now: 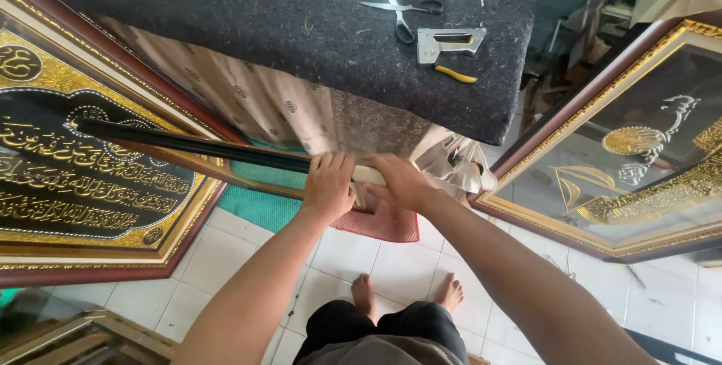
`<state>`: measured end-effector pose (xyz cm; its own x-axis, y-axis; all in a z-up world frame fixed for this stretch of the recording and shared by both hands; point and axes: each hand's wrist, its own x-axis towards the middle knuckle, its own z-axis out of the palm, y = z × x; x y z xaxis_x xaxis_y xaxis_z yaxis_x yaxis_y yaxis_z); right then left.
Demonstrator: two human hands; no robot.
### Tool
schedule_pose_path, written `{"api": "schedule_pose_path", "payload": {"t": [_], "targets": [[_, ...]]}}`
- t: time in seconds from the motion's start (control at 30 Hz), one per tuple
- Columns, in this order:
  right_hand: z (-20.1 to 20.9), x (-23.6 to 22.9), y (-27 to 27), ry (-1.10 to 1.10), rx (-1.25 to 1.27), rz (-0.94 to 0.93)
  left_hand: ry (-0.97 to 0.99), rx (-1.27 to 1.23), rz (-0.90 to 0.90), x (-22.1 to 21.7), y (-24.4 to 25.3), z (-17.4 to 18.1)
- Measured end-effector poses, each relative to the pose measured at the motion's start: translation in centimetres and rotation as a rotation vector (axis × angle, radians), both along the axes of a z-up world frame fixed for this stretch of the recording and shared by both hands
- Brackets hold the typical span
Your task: Attaching protective cardboard corners to picture frames using a staple gun and moving frames around the workshop.
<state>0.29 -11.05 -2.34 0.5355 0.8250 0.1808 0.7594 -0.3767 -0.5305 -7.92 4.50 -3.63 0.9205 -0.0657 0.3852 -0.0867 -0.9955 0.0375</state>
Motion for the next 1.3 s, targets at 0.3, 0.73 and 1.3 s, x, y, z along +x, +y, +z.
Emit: {"api": "schedule_pose_path", "payload": {"t": [0.3,0.73,1.3], "targets": [[5.4,4.1,-0.2,-0.098,-0.397,0.126,0.137,-0.076,0.175,0.8,-0.5,-1.1],[8.7,20.0,-2.7,-0.019,-0.532,-0.317,0.292,-0.114,0.318,-1.3,-1.2,-2.0],[3.4,3.7,-2.1,1.503,-0.339,0.294,0.285,-0.199,0.499,-8.5,-5.6,0.8]]}}
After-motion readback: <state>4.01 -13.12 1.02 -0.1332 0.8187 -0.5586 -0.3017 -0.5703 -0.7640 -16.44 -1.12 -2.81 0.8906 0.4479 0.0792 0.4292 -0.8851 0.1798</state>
